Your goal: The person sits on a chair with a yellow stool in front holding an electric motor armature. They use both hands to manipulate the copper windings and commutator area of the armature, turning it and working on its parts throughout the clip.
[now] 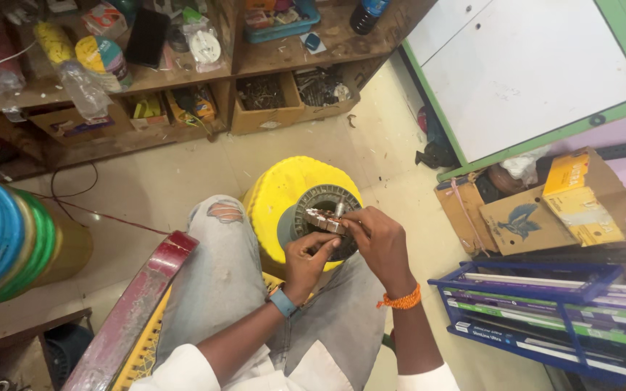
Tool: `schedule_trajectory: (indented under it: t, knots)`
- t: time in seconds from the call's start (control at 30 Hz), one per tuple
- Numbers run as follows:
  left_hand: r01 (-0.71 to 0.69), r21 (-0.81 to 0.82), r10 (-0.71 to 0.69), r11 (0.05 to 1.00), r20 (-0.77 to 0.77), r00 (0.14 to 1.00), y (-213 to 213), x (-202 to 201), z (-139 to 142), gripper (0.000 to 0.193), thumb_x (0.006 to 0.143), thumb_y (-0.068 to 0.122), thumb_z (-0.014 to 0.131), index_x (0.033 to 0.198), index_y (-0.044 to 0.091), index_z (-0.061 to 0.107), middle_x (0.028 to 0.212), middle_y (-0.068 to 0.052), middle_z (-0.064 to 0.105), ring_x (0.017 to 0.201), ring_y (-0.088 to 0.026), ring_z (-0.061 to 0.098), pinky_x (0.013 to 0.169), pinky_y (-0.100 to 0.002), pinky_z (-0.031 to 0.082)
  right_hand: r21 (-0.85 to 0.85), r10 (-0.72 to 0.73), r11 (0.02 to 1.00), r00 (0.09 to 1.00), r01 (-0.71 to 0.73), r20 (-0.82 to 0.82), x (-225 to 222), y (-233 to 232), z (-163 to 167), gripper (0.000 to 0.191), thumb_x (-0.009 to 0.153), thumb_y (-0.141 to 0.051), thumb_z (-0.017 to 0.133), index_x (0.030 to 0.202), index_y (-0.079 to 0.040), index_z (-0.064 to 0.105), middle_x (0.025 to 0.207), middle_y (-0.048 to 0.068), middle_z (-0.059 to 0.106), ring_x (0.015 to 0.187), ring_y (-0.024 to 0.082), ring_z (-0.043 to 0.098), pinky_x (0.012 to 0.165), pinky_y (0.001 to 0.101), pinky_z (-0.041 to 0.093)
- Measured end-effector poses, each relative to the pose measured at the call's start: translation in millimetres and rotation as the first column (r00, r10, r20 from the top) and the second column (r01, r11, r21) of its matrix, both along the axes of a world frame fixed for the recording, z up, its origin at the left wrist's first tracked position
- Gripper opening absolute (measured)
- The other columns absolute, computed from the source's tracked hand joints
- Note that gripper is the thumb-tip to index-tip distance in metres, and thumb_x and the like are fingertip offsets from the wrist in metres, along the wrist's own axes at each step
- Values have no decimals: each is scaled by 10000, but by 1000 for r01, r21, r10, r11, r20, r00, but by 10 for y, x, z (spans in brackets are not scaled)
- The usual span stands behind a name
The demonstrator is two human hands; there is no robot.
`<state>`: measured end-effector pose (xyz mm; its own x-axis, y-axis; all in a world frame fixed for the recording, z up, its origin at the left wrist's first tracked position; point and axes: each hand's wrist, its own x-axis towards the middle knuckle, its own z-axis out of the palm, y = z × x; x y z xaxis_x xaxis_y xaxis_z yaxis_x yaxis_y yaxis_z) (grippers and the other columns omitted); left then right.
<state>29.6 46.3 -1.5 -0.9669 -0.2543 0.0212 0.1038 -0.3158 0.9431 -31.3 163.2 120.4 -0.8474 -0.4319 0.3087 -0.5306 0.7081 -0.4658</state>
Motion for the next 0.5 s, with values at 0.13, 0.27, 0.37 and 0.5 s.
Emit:
schedule_trajectory:
  t: [0.13,0.27,0.37,0.5]
  knots:
    - [-5,11,3,1000,138,990,42,-32,-15,97,900,107,772,931,16,774,700,30,640,622,-27,482,547,-245,392,-76,-45,995,977,62,209,-120,-5,-104,104,895,-101,743,966,-24,747,814,98,718,644,172,673,570,309,517]
    - [-31,-102,48,994,177,983,64,-69,21,110,893,123,759,877,19,729,622,12,603,566,-33,461,511,-266,382,-77,-153,977,899,201,411,-213,30,-164,116,879,-106,760,951,-15,770,660,42,672,560,74,564,509,279,456]
    - [-41,-165,70,985,174,982,60,-77,78,123,883,122,750,852,16,697,590,-4,587,536,-43,465,498,-278,395,-22,-253,956,863,292,436,-252,72,-208,126,876,-117,779,954,-19,794,576,30,548,535,64,450,488,284,386]
    - [-52,-225,83,973,131,988,21,-54,168,135,887,110,754,837,20,666,575,-36,561,502,-111,474,489,-313,393,-35,-298,935,836,352,460,-297,139,-283,147,860,-138,786,958,-29,797,534,-11,488,507,40,423,466,271,375]
